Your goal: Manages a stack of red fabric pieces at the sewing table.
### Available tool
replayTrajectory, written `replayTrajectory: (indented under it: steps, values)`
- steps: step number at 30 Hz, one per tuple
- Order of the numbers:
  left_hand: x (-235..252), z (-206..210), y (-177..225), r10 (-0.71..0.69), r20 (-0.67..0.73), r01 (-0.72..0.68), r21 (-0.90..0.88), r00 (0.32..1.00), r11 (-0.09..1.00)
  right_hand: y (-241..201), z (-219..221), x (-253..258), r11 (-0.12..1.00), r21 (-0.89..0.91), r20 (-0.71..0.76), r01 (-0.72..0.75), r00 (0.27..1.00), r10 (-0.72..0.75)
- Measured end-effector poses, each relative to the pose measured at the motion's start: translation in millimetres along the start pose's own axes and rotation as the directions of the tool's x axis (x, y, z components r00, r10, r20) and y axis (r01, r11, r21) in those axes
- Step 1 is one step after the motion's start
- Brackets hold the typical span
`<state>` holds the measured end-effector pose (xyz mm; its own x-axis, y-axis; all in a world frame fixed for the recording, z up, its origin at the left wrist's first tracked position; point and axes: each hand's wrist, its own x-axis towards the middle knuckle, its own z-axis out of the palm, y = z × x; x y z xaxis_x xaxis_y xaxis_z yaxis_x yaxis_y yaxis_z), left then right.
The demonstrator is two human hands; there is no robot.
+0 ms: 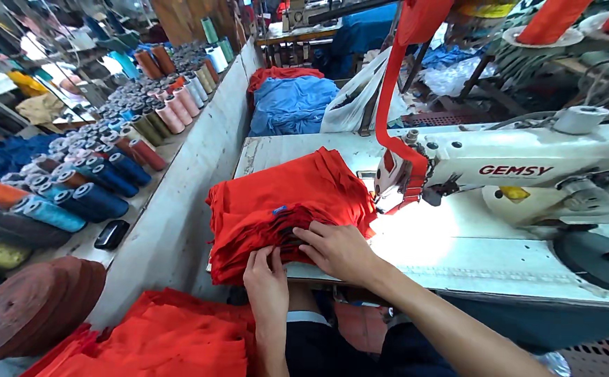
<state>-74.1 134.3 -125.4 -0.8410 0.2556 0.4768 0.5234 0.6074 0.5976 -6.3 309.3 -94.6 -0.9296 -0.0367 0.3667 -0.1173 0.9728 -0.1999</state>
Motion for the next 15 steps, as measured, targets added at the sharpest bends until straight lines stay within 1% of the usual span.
replayTrajectory:
  steps: [4, 8, 10, 13, 15]
  values:
    - [-5, -10, -4, 0.013, 0.020, -0.013, -0.008, 1.000, 1.000, -12, 5, 4, 0.999, 0.005, 0.021, 0.054, 0.998, -0.054]
    - [-7, -11, -5, 0.026, -0.038, -0.027, -0.028, 0.999, 0.999, -25, 17, 14, 0.990, 0.013, 0.059, 0.137, 0.989, -0.138]
    - [-9, -13, -10, 0.036, -0.066, -0.038, -0.027, 0.997, 0.999, -25, 22, 15, 0.988, 0.016, 0.028, 0.155, 0.988, -0.155]
    - [-15, -16, -21, -0.003, -0.081, -0.001, -0.038, 0.997, 0.999, -17, 19, 10, 0.995, 0.000, -0.039, 0.104, 0.994, -0.104]
    - [-22, -16, -27, -0.049, -0.071, 0.045, -0.051, 0.996, 0.998, -13, 15, 6, 0.998, -0.014, -0.039, 0.059, 0.997, -0.059]
